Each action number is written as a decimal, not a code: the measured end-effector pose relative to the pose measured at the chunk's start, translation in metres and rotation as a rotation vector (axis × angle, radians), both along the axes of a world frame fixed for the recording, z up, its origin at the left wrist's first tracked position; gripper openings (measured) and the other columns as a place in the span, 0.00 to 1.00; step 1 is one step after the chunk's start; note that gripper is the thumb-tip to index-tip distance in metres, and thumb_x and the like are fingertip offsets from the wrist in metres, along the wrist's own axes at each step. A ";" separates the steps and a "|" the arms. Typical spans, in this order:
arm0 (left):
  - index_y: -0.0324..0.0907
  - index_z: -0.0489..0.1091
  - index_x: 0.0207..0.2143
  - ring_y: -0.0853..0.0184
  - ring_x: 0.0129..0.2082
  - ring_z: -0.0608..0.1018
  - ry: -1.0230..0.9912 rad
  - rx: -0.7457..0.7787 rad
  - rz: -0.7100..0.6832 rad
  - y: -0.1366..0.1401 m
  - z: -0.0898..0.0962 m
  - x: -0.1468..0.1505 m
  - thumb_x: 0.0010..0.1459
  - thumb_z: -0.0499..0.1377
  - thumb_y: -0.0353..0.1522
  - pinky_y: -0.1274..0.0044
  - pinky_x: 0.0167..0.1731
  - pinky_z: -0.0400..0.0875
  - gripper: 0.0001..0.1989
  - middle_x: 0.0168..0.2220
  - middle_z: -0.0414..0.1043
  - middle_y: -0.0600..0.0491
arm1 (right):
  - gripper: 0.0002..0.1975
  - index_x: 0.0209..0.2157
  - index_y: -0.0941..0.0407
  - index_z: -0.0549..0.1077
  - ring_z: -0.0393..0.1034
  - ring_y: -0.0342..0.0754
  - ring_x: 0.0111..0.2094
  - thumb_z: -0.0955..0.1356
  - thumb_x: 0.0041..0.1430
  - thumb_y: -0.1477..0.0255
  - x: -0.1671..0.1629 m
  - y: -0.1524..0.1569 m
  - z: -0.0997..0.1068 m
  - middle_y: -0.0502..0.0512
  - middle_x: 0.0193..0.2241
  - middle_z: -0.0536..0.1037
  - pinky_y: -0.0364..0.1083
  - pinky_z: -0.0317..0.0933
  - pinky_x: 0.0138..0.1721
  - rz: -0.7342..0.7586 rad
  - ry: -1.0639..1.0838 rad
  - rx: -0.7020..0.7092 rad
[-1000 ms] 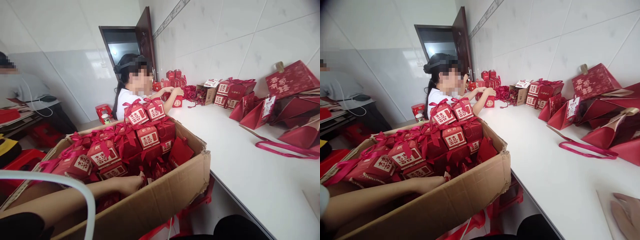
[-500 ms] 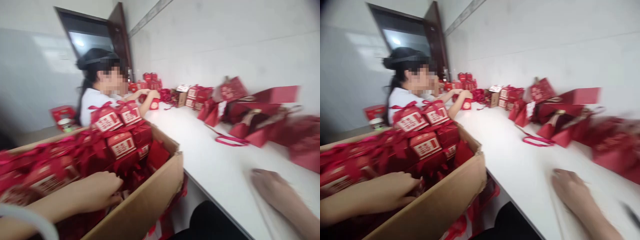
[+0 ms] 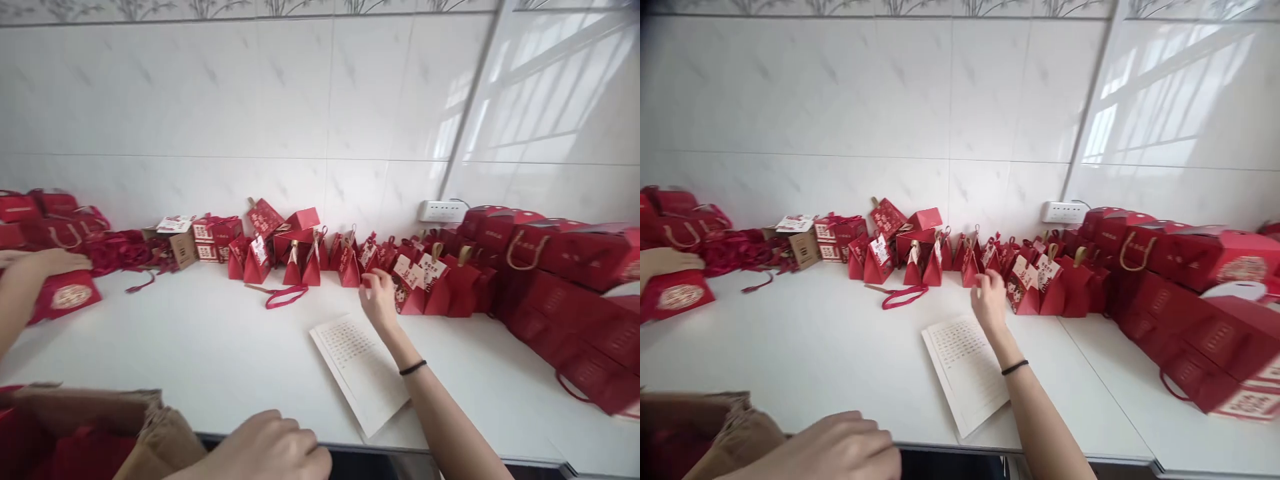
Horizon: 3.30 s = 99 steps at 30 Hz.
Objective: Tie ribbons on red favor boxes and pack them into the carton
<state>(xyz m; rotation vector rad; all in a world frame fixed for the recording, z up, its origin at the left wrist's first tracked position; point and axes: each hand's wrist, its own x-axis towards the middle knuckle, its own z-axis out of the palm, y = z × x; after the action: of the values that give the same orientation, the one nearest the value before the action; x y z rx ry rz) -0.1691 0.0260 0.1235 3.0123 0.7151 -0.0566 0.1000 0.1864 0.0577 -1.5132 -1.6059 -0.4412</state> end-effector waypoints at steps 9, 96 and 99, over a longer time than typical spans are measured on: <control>0.41 0.71 0.32 0.63 0.30 0.77 0.054 -0.053 -0.241 0.070 -0.055 0.073 0.55 0.58 0.34 0.76 0.28 0.68 0.05 0.30 0.75 0.51 | 0.19 0.48 0.57 0.67 0.62 0.60 0.47 0.57 0.56 0.76 0.087 0.017 -0.007 0.68 0.49 0.61 0.57 0.64 0.40 -0.382 0.211 0.055; 0.41 0.74 0.34 0.64 0.38 0.78 -1.294 -0.400 0.242 0.142 -0.030 0.123 0.48 0.60 0.33 0.76 0.41 0.75 0.09 0.37 0.76 0.52 | 0.06 0.40 0.55 0.65 0.66 0.45 0.31 0.63 0.60 0.71 -0.006 -0.047 0.000 0.53 0.30 0.67 0.44 0.65 0.30 0.358 0.175 0.415; 0.41 0.74 0.34 0.65 0.40 0.77 -1.300 -0.337 0.208 0.137 -0.031 0.126 0.50 0.58 0.32 0.75 0.44 0.73 0.09 0.37 0.75 0.52 | 0.05 0.40 0.55 0.65 0.66 0.46 0.31 0.63 0.61 0.71 -0.005 -0.048 0.000 0.53 0.31 0.66 0.44 0.65 0.31 0.351 0.158 0.419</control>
<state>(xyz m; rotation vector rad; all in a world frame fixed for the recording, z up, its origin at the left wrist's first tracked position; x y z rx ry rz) -0.0433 0.1627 0.0924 1.9596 0.6780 1.4175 0.0953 0.1381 0.0575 -0.9100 -1.5015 -0.4164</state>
